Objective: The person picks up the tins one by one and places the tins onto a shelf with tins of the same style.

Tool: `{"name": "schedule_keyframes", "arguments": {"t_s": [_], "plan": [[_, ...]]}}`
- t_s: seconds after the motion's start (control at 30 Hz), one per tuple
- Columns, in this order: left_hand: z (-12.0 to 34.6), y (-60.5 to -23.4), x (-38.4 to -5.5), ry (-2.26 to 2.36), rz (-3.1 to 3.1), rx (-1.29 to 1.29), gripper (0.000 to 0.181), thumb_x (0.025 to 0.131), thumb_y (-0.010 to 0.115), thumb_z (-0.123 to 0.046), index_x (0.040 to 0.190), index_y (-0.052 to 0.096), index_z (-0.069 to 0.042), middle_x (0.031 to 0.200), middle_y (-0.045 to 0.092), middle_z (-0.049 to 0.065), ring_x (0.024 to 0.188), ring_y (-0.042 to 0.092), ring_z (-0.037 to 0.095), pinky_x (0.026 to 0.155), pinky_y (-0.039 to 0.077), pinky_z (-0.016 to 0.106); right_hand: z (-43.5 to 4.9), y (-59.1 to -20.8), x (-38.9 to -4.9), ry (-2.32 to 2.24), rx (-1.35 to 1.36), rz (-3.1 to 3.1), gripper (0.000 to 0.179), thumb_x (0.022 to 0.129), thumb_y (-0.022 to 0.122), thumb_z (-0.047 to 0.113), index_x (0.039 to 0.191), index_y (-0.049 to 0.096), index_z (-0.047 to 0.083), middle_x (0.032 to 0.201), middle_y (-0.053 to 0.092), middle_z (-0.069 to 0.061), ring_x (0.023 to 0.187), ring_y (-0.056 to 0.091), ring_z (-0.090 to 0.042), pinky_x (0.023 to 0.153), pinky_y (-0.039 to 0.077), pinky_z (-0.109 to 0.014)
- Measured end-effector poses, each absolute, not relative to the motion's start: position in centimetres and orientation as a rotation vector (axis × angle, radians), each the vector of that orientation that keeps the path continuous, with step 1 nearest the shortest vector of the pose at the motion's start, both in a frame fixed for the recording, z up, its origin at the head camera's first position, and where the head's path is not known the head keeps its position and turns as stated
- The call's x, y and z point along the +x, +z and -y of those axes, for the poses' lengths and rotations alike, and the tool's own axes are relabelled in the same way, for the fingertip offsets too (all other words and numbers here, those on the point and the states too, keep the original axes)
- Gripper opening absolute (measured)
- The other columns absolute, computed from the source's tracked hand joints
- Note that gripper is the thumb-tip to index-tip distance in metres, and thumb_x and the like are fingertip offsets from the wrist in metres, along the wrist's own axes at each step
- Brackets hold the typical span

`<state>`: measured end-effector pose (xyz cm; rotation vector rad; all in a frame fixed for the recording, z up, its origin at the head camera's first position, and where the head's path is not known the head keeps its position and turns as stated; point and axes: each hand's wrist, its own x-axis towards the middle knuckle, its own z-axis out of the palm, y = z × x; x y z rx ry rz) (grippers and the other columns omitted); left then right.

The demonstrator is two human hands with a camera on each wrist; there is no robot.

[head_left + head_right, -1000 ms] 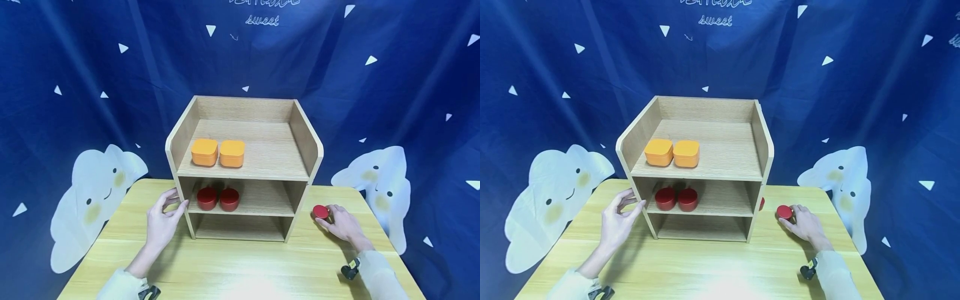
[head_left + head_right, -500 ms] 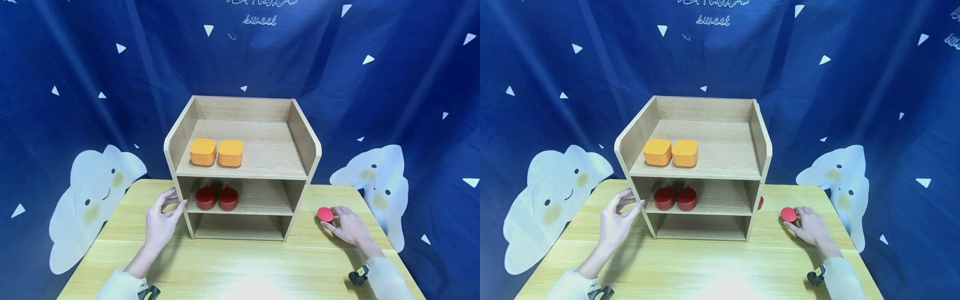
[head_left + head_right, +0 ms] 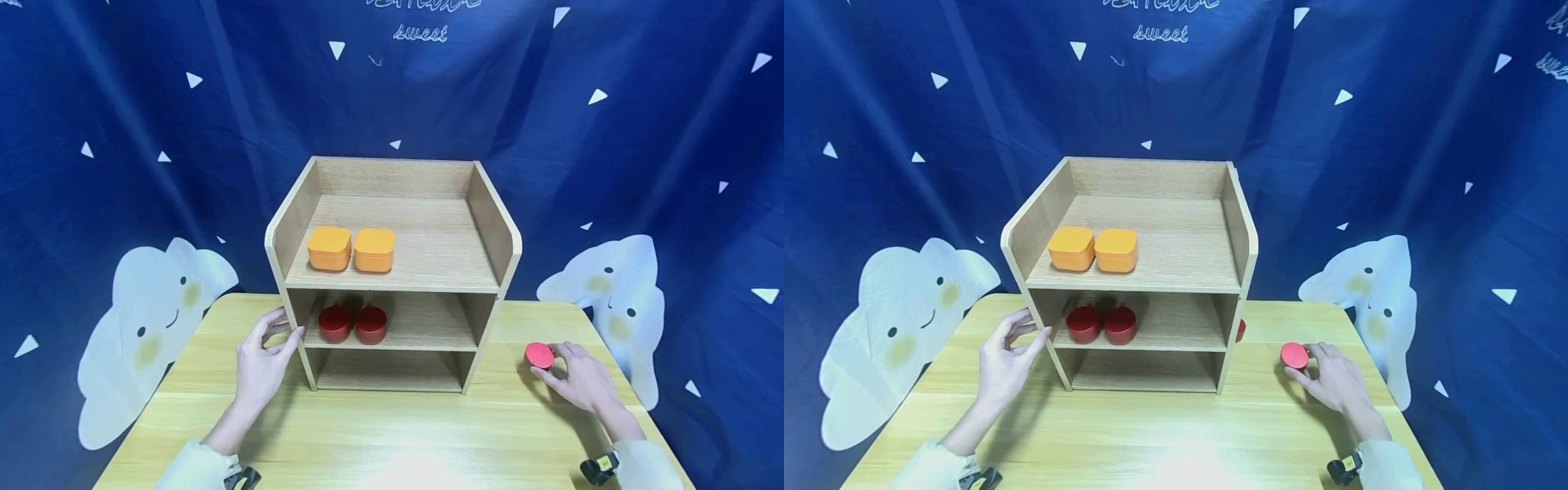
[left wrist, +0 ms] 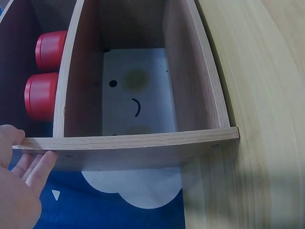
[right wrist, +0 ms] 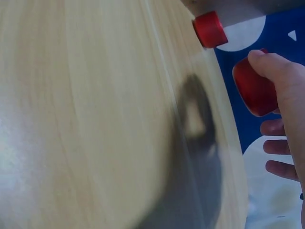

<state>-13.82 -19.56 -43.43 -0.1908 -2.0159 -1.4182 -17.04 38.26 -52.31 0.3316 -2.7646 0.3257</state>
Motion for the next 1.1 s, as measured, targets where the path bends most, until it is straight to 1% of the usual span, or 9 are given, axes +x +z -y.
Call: {"name": "schedule_keyframes", "arguments": {"t_s": [0.07,0.2,0.33,0.43,0.57,0.67,0.77,0.97,1.1], "plan": [[19.6,-43.4,-13.8,-1.413,2.017,-0.187,0.037,0.088,0.080,0.004,0.123,0.071,0.000,0.113,0.078,0.022,0.091,0.077,0.004,0.070,0.063,0.011,-38.1,-52.2,-16.8,0.333,0.335,2.748,0.063,0.085,0.082,0.054,0.123,0.069,0.005,0.116,0.073,-0.019,0.105,0.071,-0.042,0.076,0.063,-0.062],[19.6,-43.4,-13.8,-1.411,2.023,-0.191,0.037,0.088,0.080,0.005,0.123,0.071,0.000,0.114,0.078,0.022,0.092,0.077,0.003,0.070,0.063,0.011,-37.8,-51.9,-16.1,0.328,0.350,2.712,0.062,0.082,0.085,0.053,0.120,0.070,0.006,0.116,0.074,-0.019,0.105,0.071,-0.043,0.073,0.062,-0.062],[19.7,-43.5,-13.8,-1.412,2.029,-0.192,0.036,0.089,0.081,0.000,0.124,0.071,0.000,0.115,0.078,0.022,0.093,0.078,0.008,0.070,0.063,0.010,-37.4,-51.6,-15.4,0.322,0.373,2.672,0.059,0.079,0.087,0.050,0.117,0.071,0.008,0.112,0.074,-0.016,0.102,0.072,-0.040,0.071,0.062,-0.060],[19.7,-43.4,-13.7,-1.409,2.037,-0.189,0.036,0.090,0.081,-0.003,0.124,0.071,-0.001,0.115,0.078,0.021,0.093,0.079,0.013,0.070,0.063,0.011,-37.0,-51.3,-14.8,0.328,0.393,2.636,0.057,0.076,0.090,0.048,0.114,0.072,0.009,0.107,0.073,-0.011,0.097,0.073,-0.036,0.068,0.061,-0.055],[19.7,-43.3,-13.7,-1.411,2.040,-0.183,0.036,0.089,0.080,0.000,0.125,0.071,-0.001,0.116,0.078,0.021,0.093,0.079,0.011,0.070,0.063,0.011,-36.4,-50.8,-14.1,0.332,0.412,2.601,0.055,0.073,0.092,0.046,0.111,0.073,0.010,0.103,0.073,-0.006,0.092,0.073,-0.033,0.065,0.060,-0.051],[19.6,-43.3,-13.7,-1.412,2.039,-0.172,0.037,0.089,0.080,0.003,0.124,0.071,-0.001,0.116,0.078,0.021,0.093,0.078,0.007,0.070,0.063,0.010,-36.0,-50.3,-13.5,0.328,0.416,2.593,0.057,0.072,0.093,0.047,0.111,0.073,0.011,0.103,0.074,-0.006,0.090,0.073,-0.032,0.064,0.060,-0.049],[19.6,-43.3,-13.6,-1.412,2.042,-0.160,0.037,0.088,0.080,0.004,0.124,0.071,-0.001,0.116,0.079,0.020,0.093,0.077,0.006,0.070,0.063,0.010,-35.4,-49.9,-12.9,0.315,0.427,2.575,0.058,0.069,0.093,0.048,0.110,0.074,0.012,0.103,0.074,-0.006,0.089,0.074,-0.031,0.061,0.060,-0.047],[19.6,-43.3,-13.6,-1.414,2.050,-0.155,0.038,0.088,0.080,0.004,0.124,0.071,-0.001,0.114,0.079,0.021,0.093,0.078,0.007,0.070,0.063,0.011,-34.3,-49.2,-11.8,0.287,0.475,2.507,0.058,0.064,0.096,0.046,0.105,0.074,0.012,0.098,0.074,-0.003,0.083,0.072,-0.027,0.058,0.058,-0.042],[19.6,-43.3,-13.6,-1.407,2.047,-0.164,0.036,0.090,0.081,-0.002,0.124,0.071,-0.001,0.114,0.079,0.020,0.094,0.079,0.011,0.070,0.063,0.011,-33.7,-48.8,-11.3,0.289,0.501,2.471,0.058,0.061,0.097,0.044,0.104,0.074,0.012,0.096,0.073,-0.001,0.085,0.071,-0.025,0.061,0.060,-0.042]]}}
